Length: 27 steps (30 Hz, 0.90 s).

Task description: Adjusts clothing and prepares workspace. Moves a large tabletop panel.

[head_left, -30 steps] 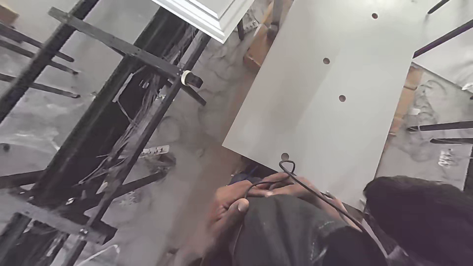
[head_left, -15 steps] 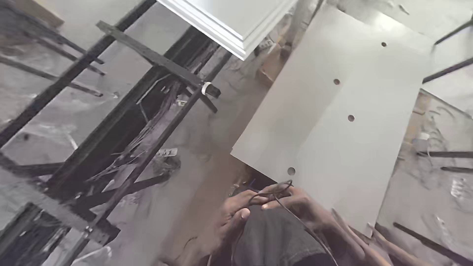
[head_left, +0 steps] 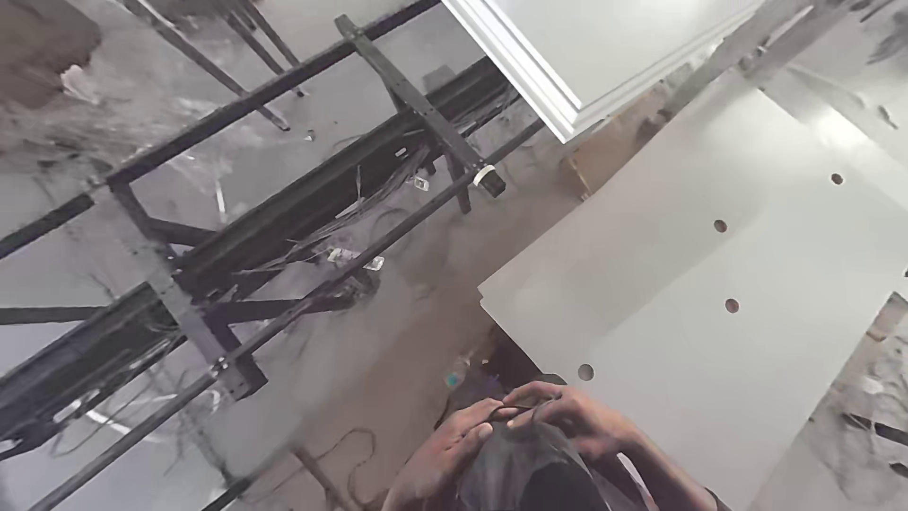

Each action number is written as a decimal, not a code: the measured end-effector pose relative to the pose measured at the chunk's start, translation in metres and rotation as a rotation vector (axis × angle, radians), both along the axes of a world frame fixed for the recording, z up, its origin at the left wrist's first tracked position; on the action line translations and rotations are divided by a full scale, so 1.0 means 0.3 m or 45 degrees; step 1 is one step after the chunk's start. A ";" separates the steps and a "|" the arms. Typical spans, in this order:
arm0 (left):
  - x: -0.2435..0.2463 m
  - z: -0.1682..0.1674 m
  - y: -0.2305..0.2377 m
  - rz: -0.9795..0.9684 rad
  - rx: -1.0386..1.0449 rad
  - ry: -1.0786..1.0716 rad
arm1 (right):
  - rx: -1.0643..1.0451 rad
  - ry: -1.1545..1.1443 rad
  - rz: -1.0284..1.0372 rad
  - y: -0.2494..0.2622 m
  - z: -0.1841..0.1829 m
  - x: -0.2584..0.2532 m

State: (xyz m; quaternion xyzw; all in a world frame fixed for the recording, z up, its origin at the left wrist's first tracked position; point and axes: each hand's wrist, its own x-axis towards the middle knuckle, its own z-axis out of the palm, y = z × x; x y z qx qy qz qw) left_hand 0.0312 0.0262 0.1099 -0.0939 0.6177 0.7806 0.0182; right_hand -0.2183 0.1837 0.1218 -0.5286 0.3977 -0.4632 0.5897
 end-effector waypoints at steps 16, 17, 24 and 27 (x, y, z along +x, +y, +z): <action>0.119 -0.002 -0.002 0.168 0.042 -0.162 | 0.064 0.006 0.301 -0.144 -0.006 0.033; 0.123 0.008 -0.004 0.198 0.044 -0.161 | 0.048 -0.013 0.311 -0.158 -0.008 0.035; 0.143 0.048 -0.015 0.349 -0.139 -0.130 | -0.094 0.009 0.359 -0.252 -0.002 0.040; 0.143 0.049 -0.040 0.395 -0.157 -0.134 | -0.093 0.023 0.400 -0.294 -0.016 0.039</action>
